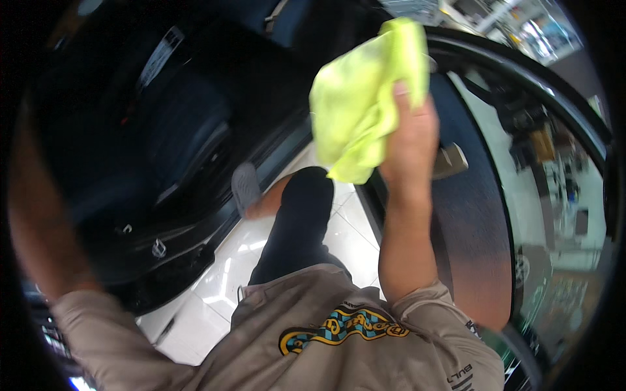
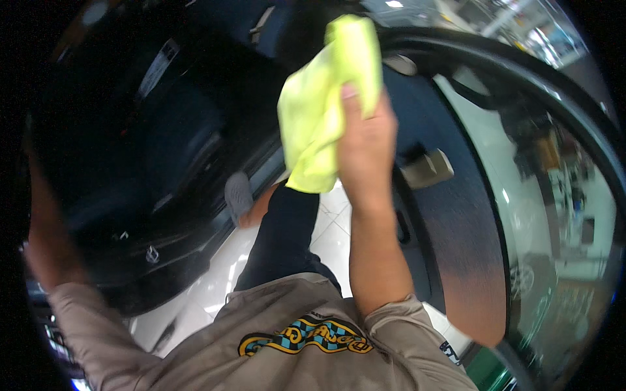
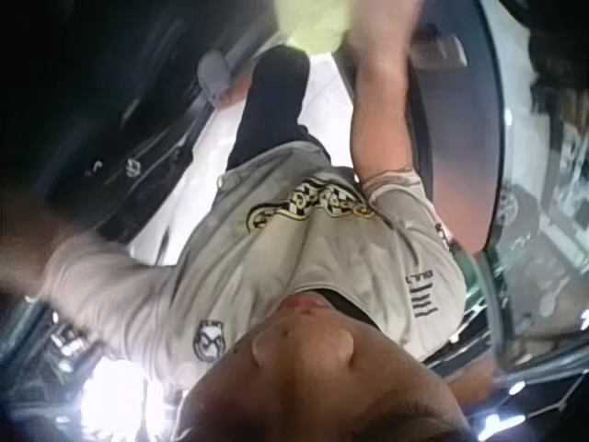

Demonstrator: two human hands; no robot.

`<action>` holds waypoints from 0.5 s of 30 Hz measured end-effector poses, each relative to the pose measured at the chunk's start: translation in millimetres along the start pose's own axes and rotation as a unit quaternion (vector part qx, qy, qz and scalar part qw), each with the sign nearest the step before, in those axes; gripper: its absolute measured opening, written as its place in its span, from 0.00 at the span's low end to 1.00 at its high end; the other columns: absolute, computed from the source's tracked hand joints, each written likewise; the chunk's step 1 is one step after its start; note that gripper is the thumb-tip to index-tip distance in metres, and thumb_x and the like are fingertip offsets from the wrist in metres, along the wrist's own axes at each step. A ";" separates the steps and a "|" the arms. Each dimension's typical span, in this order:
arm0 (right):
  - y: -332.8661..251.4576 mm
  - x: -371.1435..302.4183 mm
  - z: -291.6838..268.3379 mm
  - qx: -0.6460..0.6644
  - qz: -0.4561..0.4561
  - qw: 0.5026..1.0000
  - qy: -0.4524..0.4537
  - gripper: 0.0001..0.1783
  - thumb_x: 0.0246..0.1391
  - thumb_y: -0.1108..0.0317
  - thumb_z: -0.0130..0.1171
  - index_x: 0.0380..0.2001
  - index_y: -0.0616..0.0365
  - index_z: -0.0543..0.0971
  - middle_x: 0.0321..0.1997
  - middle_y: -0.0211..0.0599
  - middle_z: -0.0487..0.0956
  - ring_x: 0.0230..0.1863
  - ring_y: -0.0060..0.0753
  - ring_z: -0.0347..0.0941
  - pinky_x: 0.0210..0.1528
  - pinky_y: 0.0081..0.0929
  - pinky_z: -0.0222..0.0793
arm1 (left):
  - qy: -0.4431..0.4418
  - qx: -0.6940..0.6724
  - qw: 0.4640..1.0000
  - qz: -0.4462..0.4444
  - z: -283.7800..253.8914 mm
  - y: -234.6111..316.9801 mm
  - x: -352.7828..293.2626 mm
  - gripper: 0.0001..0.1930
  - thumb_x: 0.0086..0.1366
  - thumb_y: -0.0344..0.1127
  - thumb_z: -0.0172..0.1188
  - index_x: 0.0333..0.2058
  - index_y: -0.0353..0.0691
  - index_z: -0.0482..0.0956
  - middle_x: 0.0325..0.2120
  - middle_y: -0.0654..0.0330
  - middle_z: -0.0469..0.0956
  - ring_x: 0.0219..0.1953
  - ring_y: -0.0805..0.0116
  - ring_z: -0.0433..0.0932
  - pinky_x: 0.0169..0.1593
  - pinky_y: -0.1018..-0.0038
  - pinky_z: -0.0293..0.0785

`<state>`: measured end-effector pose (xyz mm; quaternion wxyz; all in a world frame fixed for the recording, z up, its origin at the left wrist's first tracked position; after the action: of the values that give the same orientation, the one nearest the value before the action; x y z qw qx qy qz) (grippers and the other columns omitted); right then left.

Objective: The person wipes the exterior surfaces of a silver car with a yellow microfiber cloth. They clean the driver-side door, roof, rear window, and hood in a professional detailing shop. The person opens and closes the driver-side door during the process.

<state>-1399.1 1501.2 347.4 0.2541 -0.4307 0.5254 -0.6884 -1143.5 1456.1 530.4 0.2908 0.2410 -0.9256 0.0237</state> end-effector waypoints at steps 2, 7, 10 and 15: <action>1.6 -40.3 -21.1 -0.169 0.053 0.984 -0.011 0.17 0.63 0.61 0.51 0.48 0.63 0.72 0.38 0.39 0.78 0.38 0.29 0.75 0.42 0.27 0.71 | -0.053 -0.175 0.983 -0.023 83.8 54.8 -20.1 0.21 0.62 0.45 0.60 0.48 0.36 0.73 0.40 0.50 0.78 0.39 0.55 0.79 0.45 0.63 0.74; 35.7 -169.0 -69.4 -0.364 -0.066 0.873 -0.318 0.42 0.51 0.59 0.61 0.61 0.73 0.55 0.63 0.66 0.58 0.64 0.66 0.56 0.67 0.46 0.51 | 0.030 -0.636 0.721 -0.276 299.2 148.5 -115.2 0.38 0.60 0.48 0.64 0.60 0.30 0.58 0.51 0.45 0.71 0.55 0.57 0.70 0.58 0.66 0.64; 95.3 -283.9 -185.5 -0.302 -0.013 0.901 -0.310 0.41 0.55 0.54 0.59 0.64 0.66 0.58 0.65 0.61 0.61 0.66 0.55 0.58 0.67 0.39 0.52 | -0.178 -0.516 0.717 -0.434 378.6 202.8 -200.8 0.33 0.61 0.42 0.62 0.59 0.31 0.61 0.50 0.43 0.73 0.52 0.56 0.73 0.55 0.65 0.68; 93.2 -477.2 -456.8 -0.167 0.268 0.944 0.095 0.23 0.62 0.52 0.47 0.52 0.56 0.72 0.49 0.37 0.74 0.44 0.34 0.72 0.42 0.34 0.67 | -0.282 -0.576 0.705 -0.302 362.0 248.6 -309.0 0.21 0.65 0.41 0.55 0.51 0.34 0.71 0.45 0.48 0.77 0.50 0.57 0.75 0.54 0.65 0.68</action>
<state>-1563.0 2084.9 68.9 0.3033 -0.2428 0.7503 -0.5349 -1227.8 1742.5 84.1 0.0902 0.2885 -0.6757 -0.6723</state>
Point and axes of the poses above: each hand's wrist, its own x-axis towards the middle knuckle, its own z-axis out of the palm, y = z × x, the point moved 5 cm from there along x, towards the middle knuckle
